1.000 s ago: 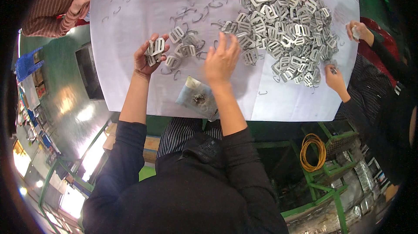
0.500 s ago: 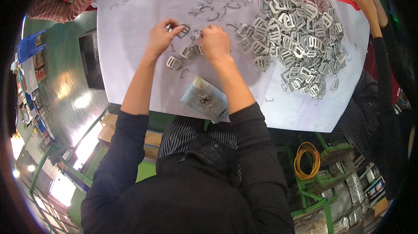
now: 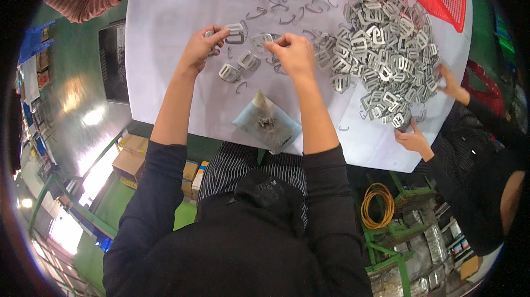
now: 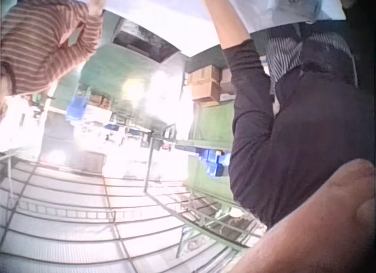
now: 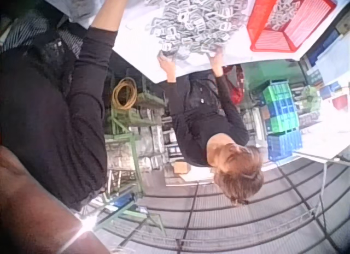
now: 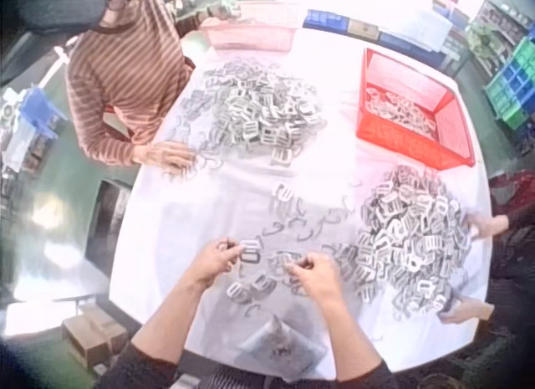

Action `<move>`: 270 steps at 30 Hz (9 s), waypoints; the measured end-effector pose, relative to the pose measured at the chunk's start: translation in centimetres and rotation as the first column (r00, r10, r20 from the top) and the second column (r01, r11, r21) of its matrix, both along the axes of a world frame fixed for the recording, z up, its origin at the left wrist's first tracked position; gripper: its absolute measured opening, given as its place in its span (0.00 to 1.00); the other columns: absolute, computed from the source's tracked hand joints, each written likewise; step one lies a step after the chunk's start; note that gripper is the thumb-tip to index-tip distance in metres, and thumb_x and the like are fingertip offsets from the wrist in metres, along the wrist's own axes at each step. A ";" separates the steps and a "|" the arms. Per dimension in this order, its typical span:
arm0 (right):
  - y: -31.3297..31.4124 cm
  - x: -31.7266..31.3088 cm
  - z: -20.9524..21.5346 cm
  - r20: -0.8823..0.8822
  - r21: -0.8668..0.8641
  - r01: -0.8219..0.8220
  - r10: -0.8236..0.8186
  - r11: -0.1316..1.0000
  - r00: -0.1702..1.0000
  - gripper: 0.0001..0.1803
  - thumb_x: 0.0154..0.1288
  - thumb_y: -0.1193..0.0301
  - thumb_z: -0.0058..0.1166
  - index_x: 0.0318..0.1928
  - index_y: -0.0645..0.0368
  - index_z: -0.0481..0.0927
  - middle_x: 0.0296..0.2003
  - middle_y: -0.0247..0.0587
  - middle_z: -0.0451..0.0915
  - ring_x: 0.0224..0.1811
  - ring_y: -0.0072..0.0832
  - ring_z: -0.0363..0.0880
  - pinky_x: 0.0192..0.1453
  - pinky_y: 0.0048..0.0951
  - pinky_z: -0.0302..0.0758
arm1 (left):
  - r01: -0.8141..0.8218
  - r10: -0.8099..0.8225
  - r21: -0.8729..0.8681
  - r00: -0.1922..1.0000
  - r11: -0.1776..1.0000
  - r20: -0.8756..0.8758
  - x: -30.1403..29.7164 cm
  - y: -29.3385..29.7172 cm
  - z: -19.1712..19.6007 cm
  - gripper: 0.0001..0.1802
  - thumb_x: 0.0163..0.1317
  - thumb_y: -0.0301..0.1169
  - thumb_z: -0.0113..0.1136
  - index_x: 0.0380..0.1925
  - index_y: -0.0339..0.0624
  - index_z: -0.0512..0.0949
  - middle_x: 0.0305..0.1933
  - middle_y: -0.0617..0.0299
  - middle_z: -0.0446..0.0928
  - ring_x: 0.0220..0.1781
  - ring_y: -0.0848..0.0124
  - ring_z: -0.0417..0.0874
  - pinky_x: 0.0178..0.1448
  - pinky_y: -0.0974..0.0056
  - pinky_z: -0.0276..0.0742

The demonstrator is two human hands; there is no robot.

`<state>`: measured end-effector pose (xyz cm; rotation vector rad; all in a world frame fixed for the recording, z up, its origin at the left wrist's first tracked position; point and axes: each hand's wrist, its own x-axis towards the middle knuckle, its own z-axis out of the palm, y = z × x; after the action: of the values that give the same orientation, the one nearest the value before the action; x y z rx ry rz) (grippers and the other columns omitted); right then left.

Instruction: The person assembles small white plastic buckles by hand, inserting metal hooks into the buckle slots. They repeatedly pick up a buckle and a hook, connect them, and place the assembled unit into a red basket. The task is performed at a table with other workers nearby.

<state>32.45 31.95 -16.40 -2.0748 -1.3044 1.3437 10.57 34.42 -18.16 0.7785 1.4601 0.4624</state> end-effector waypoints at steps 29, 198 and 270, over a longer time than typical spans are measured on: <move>9.3 -1.7 -5.1 0.330 0.403 -0.119 -0.024 0.908 0.944 0.16 0.52 0.64 0.57 0.43 0.52 0.77 0.39 0.39 0.76 0.42 0.38 0.76 0.45 0.37 0.72 | -0.144 0.158 -0.097 0.975 0.985 0.159 -5.8 -3.6 0.6 0.10 0.56 0.36 0.58 0.33 0.42 0.73 0.30 0.64 0.74 0.31 0.77 0.73 0.30 0.72 0.69; -8.8 -4.3 1.5 0.306 0.288 -0.210 0.118 0.934 0.945 0.04 0.57 0.76 0.52 0.35 0.59 0.77 0.32 0.40 0.74 0.28 0.34 0.76 0.33 0.31 0.72 | -0.881 0.846 0.099 0.473 0.463 0.247 -36.7 -3.1 -6.8 0.15 0.66 0.34 0.40 0.33 0.34 0.73 0.32 0.53 0.75 0.37 0.62 0.78 0.44 0.59 0.78; -3.4 -2.1 -6.5 0.637 0.465 -0.129 -0.230 0.876 0.736 0.31 0.62 0.65 0.46 0.62 0.67 0.58 0.63 0.51 0.58 0.69 0.42 0.50 0.71 0.49 0.39 | 0.554 -0.136 0.660 0.808 0.508 -0.574 -3.6 -7.2 -0.6 0.38 0.65 0.44 0.41 0.65 0.33 0.40 0.69 0.44 0.44 0.72 0.49 0.42 0.71 0.51 0.40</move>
<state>30.38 28.58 -22.89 -2.2527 -1.6144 0.1178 6.94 27.26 -18.76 2.0376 1.4099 0.6600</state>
